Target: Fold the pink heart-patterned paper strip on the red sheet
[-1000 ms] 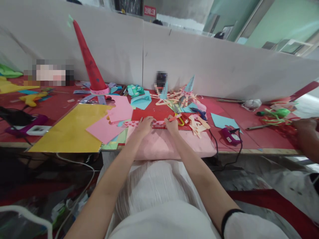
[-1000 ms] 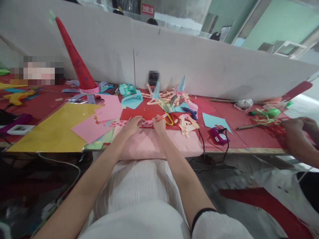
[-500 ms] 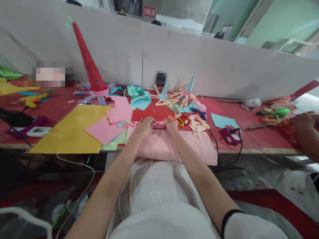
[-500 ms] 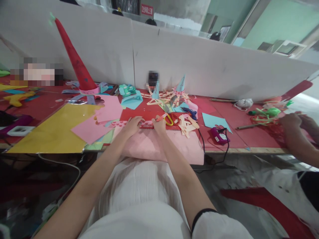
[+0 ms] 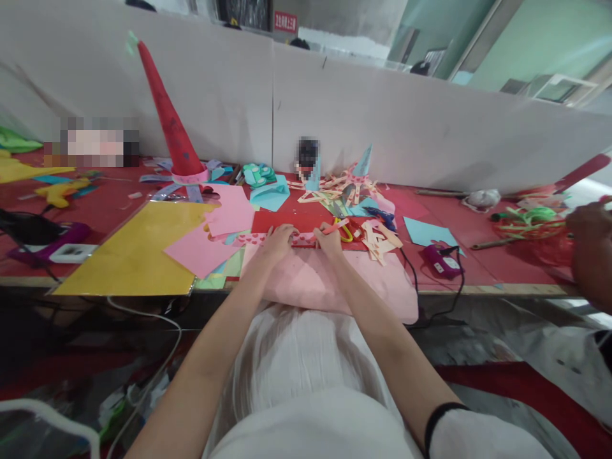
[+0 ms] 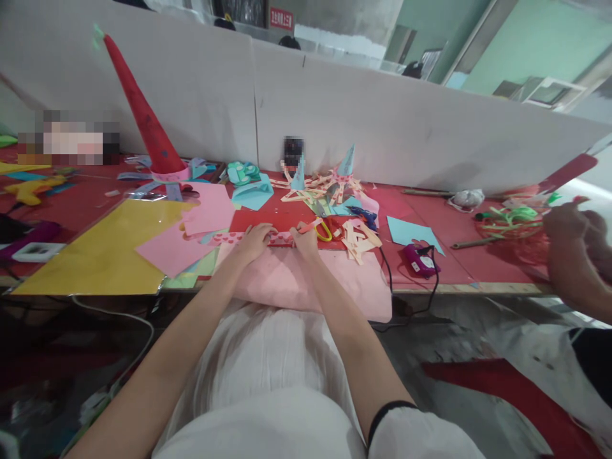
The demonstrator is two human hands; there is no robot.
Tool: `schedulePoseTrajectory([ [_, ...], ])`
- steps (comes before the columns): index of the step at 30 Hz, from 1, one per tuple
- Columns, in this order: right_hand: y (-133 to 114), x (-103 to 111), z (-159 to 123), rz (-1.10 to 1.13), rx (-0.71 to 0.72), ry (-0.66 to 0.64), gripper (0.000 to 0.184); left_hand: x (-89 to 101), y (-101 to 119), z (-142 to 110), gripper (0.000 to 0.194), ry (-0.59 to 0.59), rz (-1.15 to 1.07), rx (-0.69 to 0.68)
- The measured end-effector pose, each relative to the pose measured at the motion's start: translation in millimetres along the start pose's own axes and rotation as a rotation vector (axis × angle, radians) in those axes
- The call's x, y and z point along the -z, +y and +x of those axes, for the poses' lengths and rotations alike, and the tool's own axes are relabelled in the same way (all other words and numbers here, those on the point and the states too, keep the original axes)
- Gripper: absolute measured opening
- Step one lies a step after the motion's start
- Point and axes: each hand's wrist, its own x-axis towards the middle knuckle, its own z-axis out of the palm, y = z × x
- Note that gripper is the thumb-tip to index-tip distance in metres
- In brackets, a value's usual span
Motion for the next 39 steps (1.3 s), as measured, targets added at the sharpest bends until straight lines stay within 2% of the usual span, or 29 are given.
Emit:
schedulePoseTrajectory([
  [3,0,0,0,0.055,0.008,0.015,0.025,-1.0,-2,1,0.034,0.000,-0.006,-0.002],
  [16,4,-1,-1,-0.048,0.043,0.022,0.026,-0.3,0,1,0.034,-0.012,-0.003,0.010],
  [30,-4,0,-3,0.000,-0.015,0.050,0.022,0.7,1,0,0.033,-0.021,-0.009,0.026],
  [39,-5,-1,-5,0.029,-0.001,0.028,0.024,0.4,-1,1,0.033,-0.027,-0.002,0.015],
])
